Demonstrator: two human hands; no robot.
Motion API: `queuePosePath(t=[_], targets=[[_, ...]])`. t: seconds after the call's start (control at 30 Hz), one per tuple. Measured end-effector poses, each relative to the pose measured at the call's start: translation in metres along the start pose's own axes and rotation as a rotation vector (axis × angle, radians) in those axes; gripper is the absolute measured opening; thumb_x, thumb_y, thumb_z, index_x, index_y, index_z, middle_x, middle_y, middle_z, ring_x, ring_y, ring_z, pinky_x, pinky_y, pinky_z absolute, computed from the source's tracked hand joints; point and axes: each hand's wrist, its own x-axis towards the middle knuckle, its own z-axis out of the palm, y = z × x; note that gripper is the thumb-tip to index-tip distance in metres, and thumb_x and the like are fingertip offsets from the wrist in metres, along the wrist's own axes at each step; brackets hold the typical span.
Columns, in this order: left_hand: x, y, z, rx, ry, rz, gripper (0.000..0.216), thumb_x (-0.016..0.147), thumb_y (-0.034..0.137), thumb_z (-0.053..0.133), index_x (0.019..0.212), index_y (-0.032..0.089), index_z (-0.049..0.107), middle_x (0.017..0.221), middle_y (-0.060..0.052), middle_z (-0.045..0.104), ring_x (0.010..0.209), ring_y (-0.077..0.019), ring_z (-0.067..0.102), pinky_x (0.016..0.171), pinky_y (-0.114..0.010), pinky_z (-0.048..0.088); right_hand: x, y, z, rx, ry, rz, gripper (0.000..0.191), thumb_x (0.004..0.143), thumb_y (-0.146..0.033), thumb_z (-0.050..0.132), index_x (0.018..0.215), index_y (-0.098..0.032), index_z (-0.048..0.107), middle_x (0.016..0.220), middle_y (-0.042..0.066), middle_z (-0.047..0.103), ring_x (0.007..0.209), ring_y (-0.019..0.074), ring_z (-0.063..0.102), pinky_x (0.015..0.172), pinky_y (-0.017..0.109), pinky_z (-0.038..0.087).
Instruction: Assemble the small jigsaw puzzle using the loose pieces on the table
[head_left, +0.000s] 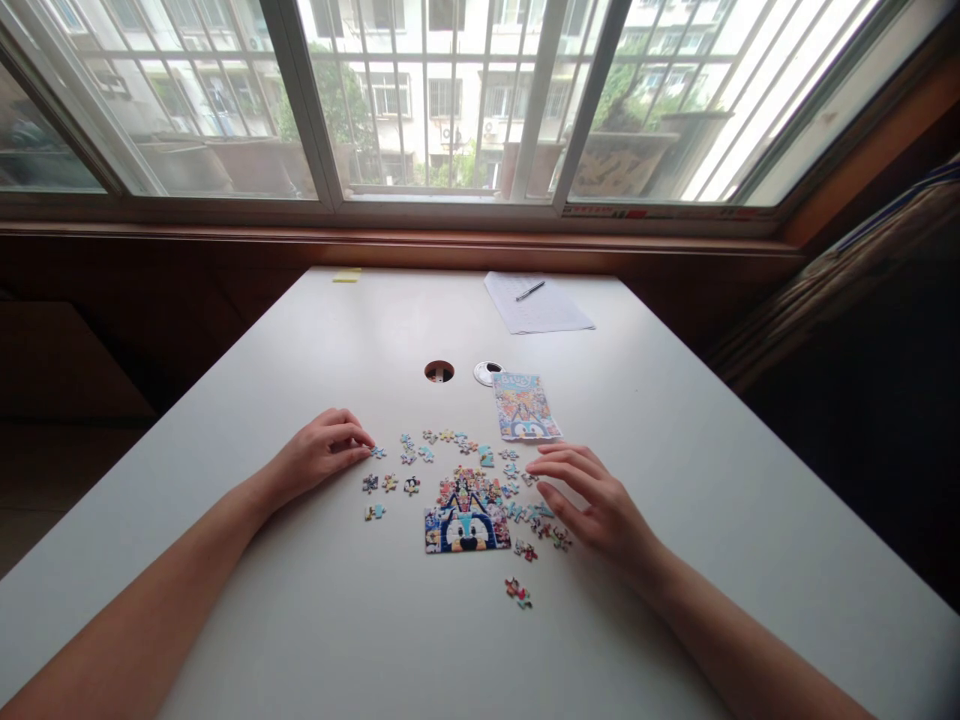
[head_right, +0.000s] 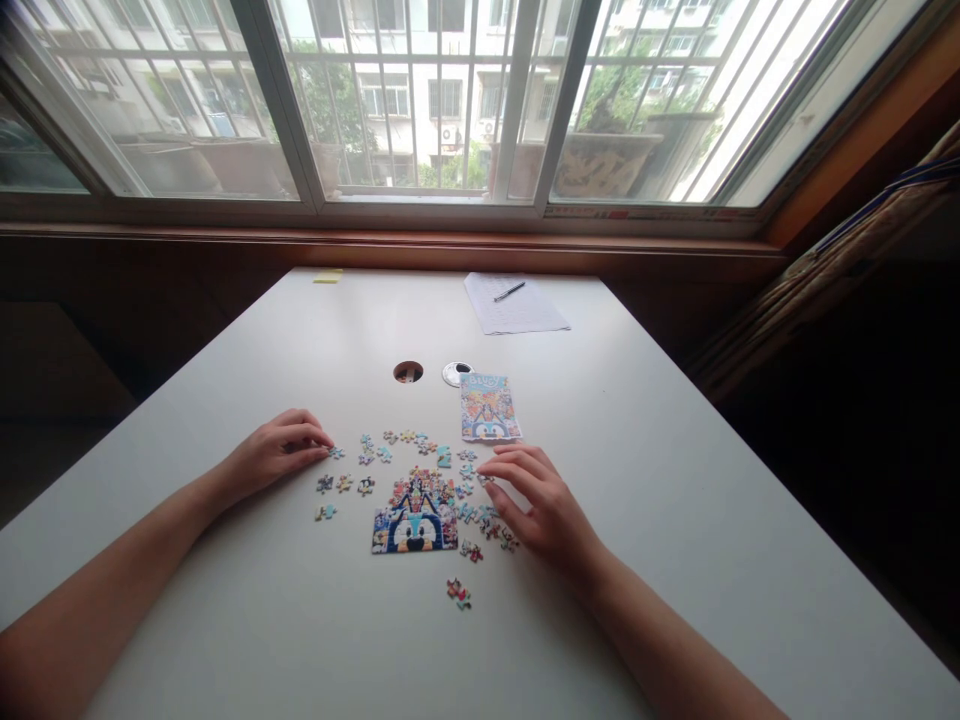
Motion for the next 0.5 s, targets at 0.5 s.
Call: queuePosePath(t=[0.5], targets=[[0.002,0.024,0.005,0.158,0.068,0.204,0.013,0.096,0.033,0.065,0.102,0.027,0.075,0.097,-0.006,0.064,0.094,-0.0211,0.054,0.087,-0.036,0.051,0.001,-0.002,-0.001,0.01,-0.008,-0.006,0.023,0.097,-0.017,0.06,0.115,-0.027,0.068,0.108,0.008,0.071,0.114,0.0282,0.062,0.098,0.05,0.055]])
